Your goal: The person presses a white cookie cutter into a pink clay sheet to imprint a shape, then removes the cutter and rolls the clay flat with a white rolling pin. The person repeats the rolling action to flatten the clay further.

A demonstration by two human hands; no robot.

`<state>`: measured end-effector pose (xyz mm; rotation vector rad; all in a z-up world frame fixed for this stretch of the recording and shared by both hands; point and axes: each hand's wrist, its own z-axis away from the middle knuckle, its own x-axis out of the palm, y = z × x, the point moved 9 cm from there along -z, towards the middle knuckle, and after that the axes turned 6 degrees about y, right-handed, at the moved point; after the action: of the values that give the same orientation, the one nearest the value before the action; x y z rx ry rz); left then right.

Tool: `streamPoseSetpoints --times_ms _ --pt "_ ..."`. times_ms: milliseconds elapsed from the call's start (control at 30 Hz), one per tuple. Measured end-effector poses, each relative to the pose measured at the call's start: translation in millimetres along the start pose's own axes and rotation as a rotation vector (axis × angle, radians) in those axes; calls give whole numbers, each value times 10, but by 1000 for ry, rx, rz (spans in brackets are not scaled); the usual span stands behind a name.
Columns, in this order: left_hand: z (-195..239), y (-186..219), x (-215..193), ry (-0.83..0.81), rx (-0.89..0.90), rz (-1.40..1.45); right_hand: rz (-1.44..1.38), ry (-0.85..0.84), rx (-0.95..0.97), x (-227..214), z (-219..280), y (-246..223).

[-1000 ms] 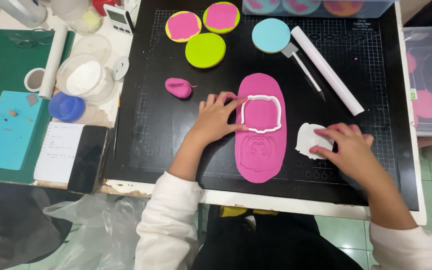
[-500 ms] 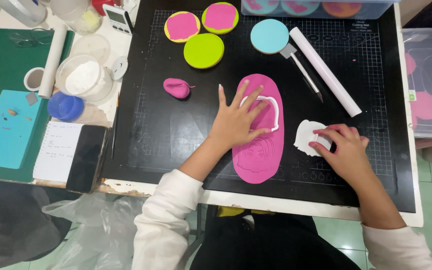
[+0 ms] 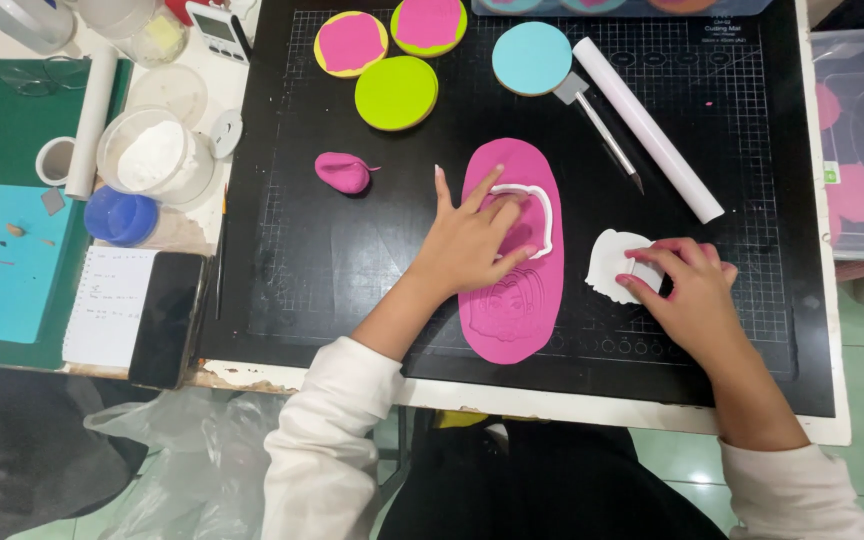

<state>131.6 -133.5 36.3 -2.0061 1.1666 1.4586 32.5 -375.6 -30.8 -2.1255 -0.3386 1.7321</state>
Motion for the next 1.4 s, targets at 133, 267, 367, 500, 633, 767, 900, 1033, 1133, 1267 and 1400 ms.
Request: streamPoseSetpoints --times_ms 133,267,367,500,633,767,900,1033,1133,1267,1400 --pt "-15 17 112 -96 15 52 13 16 -12 20 12 26" --pt "-1 32 23 -50 49 86 29 31 -36 18 13 14" --pt "52 -47 -176 79 37 118 90 36 -71 -30 -43 -70" --pt "243 -569 -556 375 -234 216 207 48 -209 -167 -248 -359" --pt "516 -1148 -503 473 -391 244 187 -5 -288 -164 -567 -1023" --pt "579 -1273 -508 454 -442 215 64 -64 -389 264 -860 -1389" --pt "499 -1130 -615 450 -386 248 19 -130 -378 505 -932 -1439" --pt "514 -1128 -577 386 -411 257 73 -133 -385 518 -879 -1453" --pt "497 -1114 -545 321 -423 254 115 -118 -386 519 -884 -1434" --pt "483 -1044 -497 235 -425 264 158 -142 -387 580 -862 -1441" --pt "407 -818 -419 170 -321 218 162 -143 -380 568 -859 -1457"
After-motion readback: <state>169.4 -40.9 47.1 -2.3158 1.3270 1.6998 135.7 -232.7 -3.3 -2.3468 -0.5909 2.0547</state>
